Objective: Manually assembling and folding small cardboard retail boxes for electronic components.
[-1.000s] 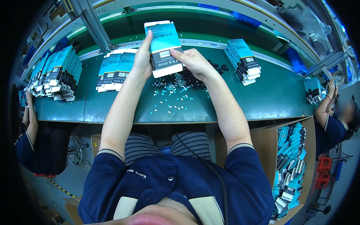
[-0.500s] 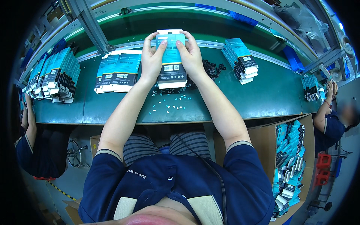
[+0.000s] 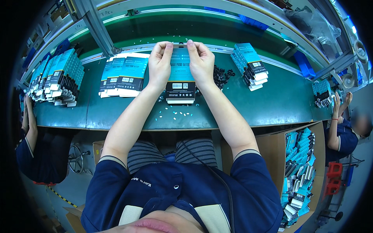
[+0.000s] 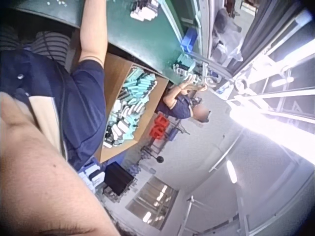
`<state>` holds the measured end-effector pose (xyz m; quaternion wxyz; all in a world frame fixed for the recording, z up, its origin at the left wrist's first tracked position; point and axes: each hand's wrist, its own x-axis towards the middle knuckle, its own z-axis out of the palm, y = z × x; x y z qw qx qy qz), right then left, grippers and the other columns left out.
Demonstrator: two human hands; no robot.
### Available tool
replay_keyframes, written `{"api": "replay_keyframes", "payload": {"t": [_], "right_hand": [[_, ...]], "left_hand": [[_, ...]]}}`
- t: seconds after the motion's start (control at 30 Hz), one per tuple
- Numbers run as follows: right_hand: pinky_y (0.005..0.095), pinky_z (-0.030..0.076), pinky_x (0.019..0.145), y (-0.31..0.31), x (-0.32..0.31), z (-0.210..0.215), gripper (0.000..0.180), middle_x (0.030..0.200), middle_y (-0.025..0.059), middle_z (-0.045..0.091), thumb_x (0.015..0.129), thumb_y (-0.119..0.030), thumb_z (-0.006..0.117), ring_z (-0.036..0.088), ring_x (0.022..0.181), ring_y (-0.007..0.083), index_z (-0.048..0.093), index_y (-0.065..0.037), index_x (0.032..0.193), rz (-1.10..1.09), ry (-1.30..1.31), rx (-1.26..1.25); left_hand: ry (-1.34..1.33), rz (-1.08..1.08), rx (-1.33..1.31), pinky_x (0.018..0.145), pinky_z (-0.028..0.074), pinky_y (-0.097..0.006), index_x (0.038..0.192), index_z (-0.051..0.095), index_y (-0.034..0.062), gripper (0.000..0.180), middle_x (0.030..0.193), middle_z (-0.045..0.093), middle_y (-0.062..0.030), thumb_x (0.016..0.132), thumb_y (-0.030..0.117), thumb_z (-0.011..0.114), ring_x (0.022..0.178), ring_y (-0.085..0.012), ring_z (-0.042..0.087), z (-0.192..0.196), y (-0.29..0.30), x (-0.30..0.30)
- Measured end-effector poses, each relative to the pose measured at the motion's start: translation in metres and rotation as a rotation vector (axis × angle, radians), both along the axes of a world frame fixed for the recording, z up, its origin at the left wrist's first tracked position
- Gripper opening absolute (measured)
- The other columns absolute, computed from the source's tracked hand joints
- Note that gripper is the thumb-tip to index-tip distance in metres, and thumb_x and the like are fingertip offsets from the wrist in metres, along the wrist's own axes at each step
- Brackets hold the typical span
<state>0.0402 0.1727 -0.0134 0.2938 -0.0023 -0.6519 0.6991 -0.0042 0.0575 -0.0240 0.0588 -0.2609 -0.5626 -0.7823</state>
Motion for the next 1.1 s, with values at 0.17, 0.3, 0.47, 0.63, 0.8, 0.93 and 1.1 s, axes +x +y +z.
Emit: {"api": "replay_keyframes", "payload": {"t": [0.17,0.3,0.47,0.63,0.8,0.93,1.1], "right_hand": [[0.0160,0.036,0.053,-0.006,-0.001,0.001,0.017,0.074,-0.0006,0.060,0.091,-0.015,0.057,0.048,0.063,0.0007,0.060,-0.001,0.100,-0.031,0.081,0.014],[0.0146,0.032,0.047,-0.011,0.002,0.003,0.014,0.069,0.0006,0.059,0.090,-0.009,0.057,0.046,0.055,-0.0005,0.051,-0.001,0.098,0.003,0.059,-0.061],[0.0158,0.031,0.045,-0.006,-0.001,-0.003,0.018,0.063,-0.0009,0.053,0.087,-0.008,0.061,0.045,0.052,-0.0001,0.043,-0.005,0.085,-0.010,0.074,-0.105],[0.0161,0.031,0.044,0.001,-0.009,-0.009,0.028,0.062,-0.0006,0.053,0.084,-0.017,0.069,0.044,0.052,0.0001,0.043,-0.007,0.080,0.035,0.138,-0.088],[0.0176,0.043,0.054,-0.001,-0.002,0.000,0.030,0.076,0.0064,0.061,0.083,-0.016,0.068,0.055,0.066,0.0057,0.046,-0.001,0.097,0.109,0.030,-0.081],[0.0271,0.049,0.079,0.021,0.013,0.017,0.060,0.106,0.0132,0.062,0.086,-0.010,0.063,0.060,0.092,0.0150,0.033,-0.001,0.137,0.371,-0.266,0.225],[0.0260,0.046,0.078,0.151,0.036,0.067,0.039,0.107,0.0051,0.063,0.091,-0.010,0.049,0.058,0.090,0.0116,0.049,-0.006,0.130,-0.235,-0.198,0.210]], "left_hand": [[-0.064,0.024,0.062,0.054,0.035,-0.018,0.104,0.045,0.0023,0.018,0.073,0.057,-0.0021,0.093,0.013,0.054,0.063,-0.0024,0.047,0.004,0.000,0.009],[-0.115,0.027,0.083,0.049,0.032,-0.018,0.094,0.043,0.0032,0.012,0.069,0.055,-0.0010,0.090,0.007,0.054,0.059,-0.0015,0.044,0.005,-0.002,0.011],[-0.087,0.035,0.063,0.048,0.032,-0.018,0.089,0.041,0.0053,0.013,0.070,0.053,-0.0010,0.089,0.006,0.054,0.059,-0.0015,0.043,0.000,0.000,0.006],[0.027,-0.025,0.161,0.064,0.041,-0.019,0.081,0.038,0.0083,0.027,0.077,0.057,-0.0047,0.084,0.005,0.065,0.074,-0.0059,0.054,-0.001,0.008,0.003],[-0.107,-0.036,0.133,0.067,0.043,-0.019,0.088,0.050,0.0048,0.019,0.082,0.061,-0.0049,0.084,0.012,0.067,0.077,-0.0073,0.056,0.000,-0.001,-0.008],[-0.153,0.158,0.166,0.057,0.039,-0.017,0.087,0.050,0.0038,0.020,0.074,0.058,-0.0021,0.086,0.016,0.065,0.064,-0.0048,0.050,-0.001,-0.020,-0.033],[-0.065,0.270,-0.110,0.058,0.045,-0.024,0.086,0.055,0.0021,0.022,0.076,0.063,-0.0066,0.086,0.022,0.064,0.066,-0.0108,0.057,0.006,-0.048,-0.064]]}}
